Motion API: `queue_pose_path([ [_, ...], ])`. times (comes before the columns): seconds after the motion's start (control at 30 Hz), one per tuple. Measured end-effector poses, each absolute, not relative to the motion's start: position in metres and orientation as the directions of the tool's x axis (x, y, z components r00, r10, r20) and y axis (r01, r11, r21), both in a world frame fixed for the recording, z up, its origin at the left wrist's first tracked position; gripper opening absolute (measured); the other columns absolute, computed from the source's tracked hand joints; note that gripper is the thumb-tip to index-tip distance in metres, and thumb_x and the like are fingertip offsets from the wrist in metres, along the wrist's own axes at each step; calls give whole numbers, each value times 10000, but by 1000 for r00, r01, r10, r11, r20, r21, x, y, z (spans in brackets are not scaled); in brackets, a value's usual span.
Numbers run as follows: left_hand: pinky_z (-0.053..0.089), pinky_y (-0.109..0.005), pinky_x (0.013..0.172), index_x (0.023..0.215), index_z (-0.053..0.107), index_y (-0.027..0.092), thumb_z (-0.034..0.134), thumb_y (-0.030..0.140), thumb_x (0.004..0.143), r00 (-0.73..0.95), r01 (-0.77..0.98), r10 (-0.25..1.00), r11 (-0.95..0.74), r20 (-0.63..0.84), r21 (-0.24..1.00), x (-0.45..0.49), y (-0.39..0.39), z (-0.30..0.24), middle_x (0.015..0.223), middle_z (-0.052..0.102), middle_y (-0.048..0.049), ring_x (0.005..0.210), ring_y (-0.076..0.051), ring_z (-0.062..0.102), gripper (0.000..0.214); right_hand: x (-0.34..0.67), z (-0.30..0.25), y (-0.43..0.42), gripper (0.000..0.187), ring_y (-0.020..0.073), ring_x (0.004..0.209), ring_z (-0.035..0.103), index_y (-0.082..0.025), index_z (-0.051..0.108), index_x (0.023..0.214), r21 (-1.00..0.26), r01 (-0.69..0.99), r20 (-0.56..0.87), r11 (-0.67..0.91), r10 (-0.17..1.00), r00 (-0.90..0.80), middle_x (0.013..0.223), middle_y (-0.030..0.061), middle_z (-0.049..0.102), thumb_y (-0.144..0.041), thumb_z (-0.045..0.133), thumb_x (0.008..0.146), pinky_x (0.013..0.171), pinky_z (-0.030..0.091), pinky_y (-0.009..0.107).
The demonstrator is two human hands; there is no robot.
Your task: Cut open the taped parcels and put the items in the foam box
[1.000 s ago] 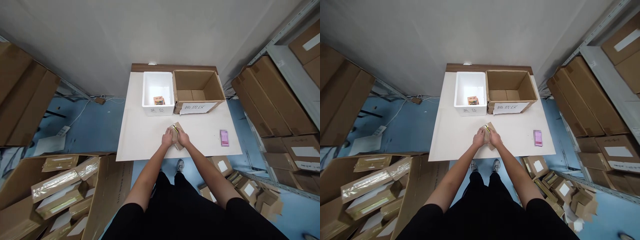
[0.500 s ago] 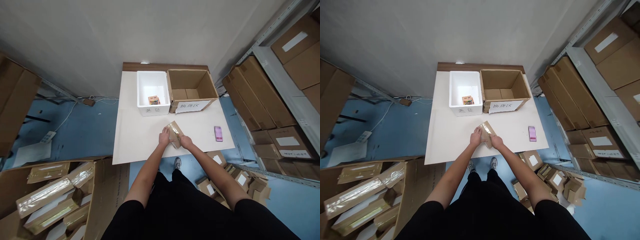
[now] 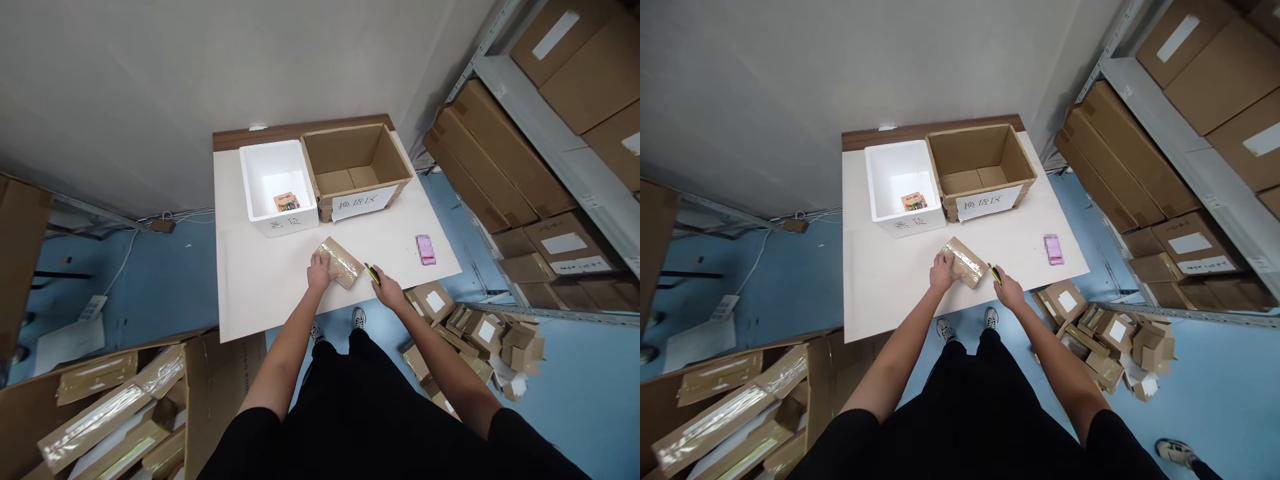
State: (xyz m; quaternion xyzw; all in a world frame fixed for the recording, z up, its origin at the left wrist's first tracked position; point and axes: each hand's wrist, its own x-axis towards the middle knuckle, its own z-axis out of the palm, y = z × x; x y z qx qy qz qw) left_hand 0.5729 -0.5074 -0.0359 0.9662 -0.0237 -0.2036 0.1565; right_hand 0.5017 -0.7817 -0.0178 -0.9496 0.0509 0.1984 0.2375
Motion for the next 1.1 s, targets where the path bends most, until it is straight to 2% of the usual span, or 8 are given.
queue_pose_path([
  [0.2, 391, -587, 1145, 1663, 349, 232, 656, 742, 884, 923, 33, -24, -989, -383, 143, 565, -527, -31, 1637, 376, -262, 1538, -458, 260, 981, 563, -48, -745, 1068, 348, 1235, 683, -168, 168, 1712, -490, -378, -446, -785, -147, 883, 1391, 184, 689, -612, 719, 912, 968, 543, 396],
  [0.37, 335, -507, 1200, 1565, 493, 340, 690, 529, 926, 814, -378, -460, -883, -355, 277, 575, -537, -24, 1566, 503, -123, 1504, -365, 354, 695, 576, -67, -744, 1088, 333, 1250, 685, -219, 192, 1704, -537, -376, -444, -755, -126, 887, 1417, 144, 688, -570, 791, 866, 993, 549, 383],
  [0.43, 337, -499, 1195, 1495, 569, 337, 743, 493, 886, 757, -457, -539, -841, -369, 291, 580, -538, -21, 1472, 572, -109, 1432, -354, 432, 653, 579, -70, -746, 1087, 335, 1256, 682, -223, 200, 1701, -563, -348, -422, -750, -101, 901, 1418, 141, 689, -551, 805, 859, 1006, 549, 390],
  [0.57, 375, -498, 1160, 1340, 671, 263, 818, 424, 832, 784, -386, -441, -897, -437, 213, 579, -537, -19, 1379, 618, -138, 1349, -363, 505, 552, 593, -71, -735, 1068, 338, 1250, 687, -242, 225, 1694, -593, -253, -384, -765, -7, 923, 1433, 140, 681, -501, 826, 851, 1001, 554, 395],
  [0.7, 363, -481, 1202, 1352, 627, 251, 823, 385, 852, 843, -261, -330, -941, -425, 213, 568, -533, -21, 1639, 442, -134, 1544, -359, 345, 553, 606, -65, -723, 909, 334, 1211, 704, -259, 335, 1641, -608, -153, -360, -779, 98, 928, 1381, 125, 712, -481, 791, 887, 974, 554, 386],
  [0.83, 341, -482, 1245, 1338, 607, 238, 866, 343, 818, 837, -174, -281, -951, -470, 257, 566, -532, -23, 1735, 329, -124, 1595, -355, 300, 591, 600, -54, -741, 475, 255, 940, 769, -242, 516, 1449, -654, -184, -362, -734, 90, 928, 1090, 75, 794, -535, 435, 1083, 838, 571, 336],
  [0.97, 373, -478, 1230, 1305, 605, 232, 908, 315, 771, 834, -135, -266, -948, -484, 288, 572, -533, -24, 1721, 363, -133, 1592, -362, 322, 620, 584, -45, -778, 410, 176, 688, 728, -272, 593, 1229, -772, -137, -425, -621, 344, 837, 816, -23, 745, -572, 346, 1100, 704, 543, 262],
  [1.1, 396, -460, 1218, 1284, 604, 231, 923, 313, 761, 841, -133, -261, -949, -474, 286, 574, -534, -24, 1704, 389, -142, 1582, -356, 347, 619, 582, -38, -795, 343, 188, 734, 714, -271, 647, 1155, -607, -44, -580, -794, 405, 707, 826, -5, 742, -540, 445, 1084, 653, 476, 252],
])
